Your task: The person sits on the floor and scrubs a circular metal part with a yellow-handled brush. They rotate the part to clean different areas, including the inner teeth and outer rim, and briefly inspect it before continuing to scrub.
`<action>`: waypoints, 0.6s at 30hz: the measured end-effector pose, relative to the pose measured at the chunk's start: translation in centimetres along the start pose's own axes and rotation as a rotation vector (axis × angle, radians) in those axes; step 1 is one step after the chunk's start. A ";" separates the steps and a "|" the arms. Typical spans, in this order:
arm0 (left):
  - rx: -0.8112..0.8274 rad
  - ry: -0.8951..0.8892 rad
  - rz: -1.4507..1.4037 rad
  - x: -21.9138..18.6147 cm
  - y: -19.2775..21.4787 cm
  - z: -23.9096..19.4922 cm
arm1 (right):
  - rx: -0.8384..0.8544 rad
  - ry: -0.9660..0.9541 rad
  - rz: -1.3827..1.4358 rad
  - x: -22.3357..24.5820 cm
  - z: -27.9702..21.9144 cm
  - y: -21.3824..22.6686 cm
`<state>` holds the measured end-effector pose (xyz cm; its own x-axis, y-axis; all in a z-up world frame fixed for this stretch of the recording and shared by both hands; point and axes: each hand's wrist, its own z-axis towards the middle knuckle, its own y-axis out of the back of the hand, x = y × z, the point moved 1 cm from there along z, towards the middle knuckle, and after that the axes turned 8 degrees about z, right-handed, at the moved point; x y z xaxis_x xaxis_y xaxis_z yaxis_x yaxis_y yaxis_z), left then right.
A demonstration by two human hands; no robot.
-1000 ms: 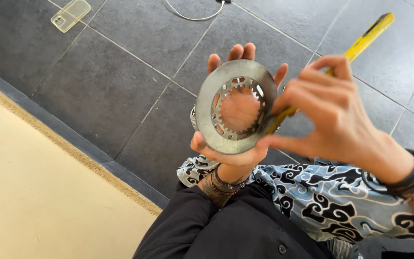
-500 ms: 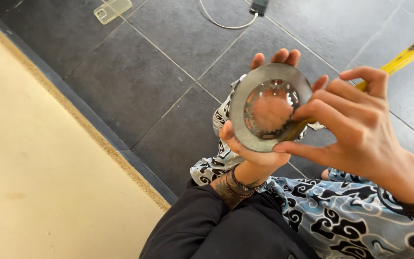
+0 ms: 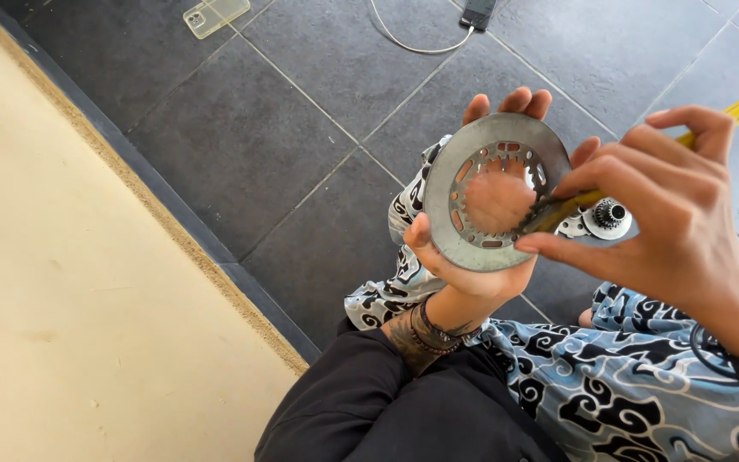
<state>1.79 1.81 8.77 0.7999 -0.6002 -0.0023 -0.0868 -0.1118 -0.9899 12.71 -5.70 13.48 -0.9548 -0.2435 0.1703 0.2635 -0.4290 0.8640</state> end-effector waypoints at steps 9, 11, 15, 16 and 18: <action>-0.048 0.033 0.008 -0.4 -1.1 -0.3 | 0.009 0.019 0.031 0.7 -0.1 -0.2; -0.024 0.030 0.012 -0.4 -0.9 -0.4 | 0.018 0.039 0.017 0.8 0.1 0.0; 0.295 -0.170 0.074 1.4 3.3 0.3 | -0.026 0.000 0.028 -0.8 0.0 0.0; 0.303 -0.148 0.045 1.3 3.3 0.3 | -0.029 -0.011 0.021 -1.0 0.0 0.1; 0.315 -0.117 0.009 0.7 1.3 0.2 | -0.032 -0.027 0.005 -0.6 0.0 0.1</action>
<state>2.34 1.42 7.45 0.8645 -0.5026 -0.0097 0.0786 0.1542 -0.9849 13.27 -5.59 13.51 -0.9568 -0.2222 0.1874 0.2719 -0.4558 0.8475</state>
